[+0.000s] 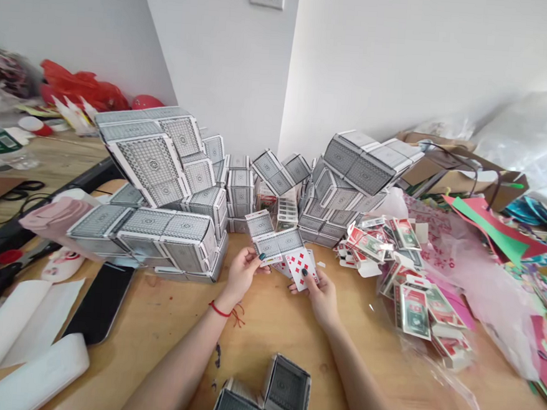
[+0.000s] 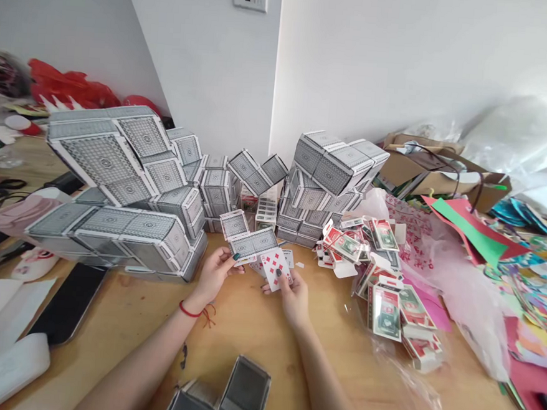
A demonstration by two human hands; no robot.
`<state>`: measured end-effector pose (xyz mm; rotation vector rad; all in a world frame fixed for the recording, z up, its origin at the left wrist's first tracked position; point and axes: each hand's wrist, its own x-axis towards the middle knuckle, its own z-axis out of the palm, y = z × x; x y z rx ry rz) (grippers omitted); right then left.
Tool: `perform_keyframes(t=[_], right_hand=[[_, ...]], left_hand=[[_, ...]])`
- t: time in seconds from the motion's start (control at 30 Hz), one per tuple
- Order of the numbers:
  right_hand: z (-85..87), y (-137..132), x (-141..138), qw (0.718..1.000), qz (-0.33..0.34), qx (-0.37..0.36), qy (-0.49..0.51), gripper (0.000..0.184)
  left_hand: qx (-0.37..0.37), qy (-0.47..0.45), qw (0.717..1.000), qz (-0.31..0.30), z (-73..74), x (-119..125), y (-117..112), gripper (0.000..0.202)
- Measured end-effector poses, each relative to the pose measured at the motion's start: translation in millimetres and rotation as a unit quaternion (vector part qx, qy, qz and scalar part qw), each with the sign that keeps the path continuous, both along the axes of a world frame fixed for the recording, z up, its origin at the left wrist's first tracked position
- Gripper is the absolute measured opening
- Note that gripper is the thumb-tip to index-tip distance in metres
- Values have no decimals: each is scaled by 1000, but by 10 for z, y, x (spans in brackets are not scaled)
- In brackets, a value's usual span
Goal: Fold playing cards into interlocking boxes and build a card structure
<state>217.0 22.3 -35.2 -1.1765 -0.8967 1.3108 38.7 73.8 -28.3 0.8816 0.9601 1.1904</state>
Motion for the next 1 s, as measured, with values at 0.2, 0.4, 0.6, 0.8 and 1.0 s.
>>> perform_keyframes(t=[0.2, 0.4, 0.6, 0.8, 1.0], right_hand=[[24, -12, -43, 1000, -12, 14, -18, 33], [41, -21, -46, 1000, -2, 24, -6, 31], [37, -23, -48, 1000, -6, 26, 2, 32], [60, -42, -57, 1000, -4, 29, -8, 30], [39, -42, -68, 999, -3, 36, -28, 33]], left_hand=[[-1, 4, 1000, -5, 8, -4, 3, 31], [0, 16, 1000, -17, 6, -19, 1, 29], [5, 17, 1000, -22, 18, -17, -1, 28], [11, 23, 999, -34, 22, -25, 1, 28], [26, 40, 998, -50, 14, -32, -2, 28]])
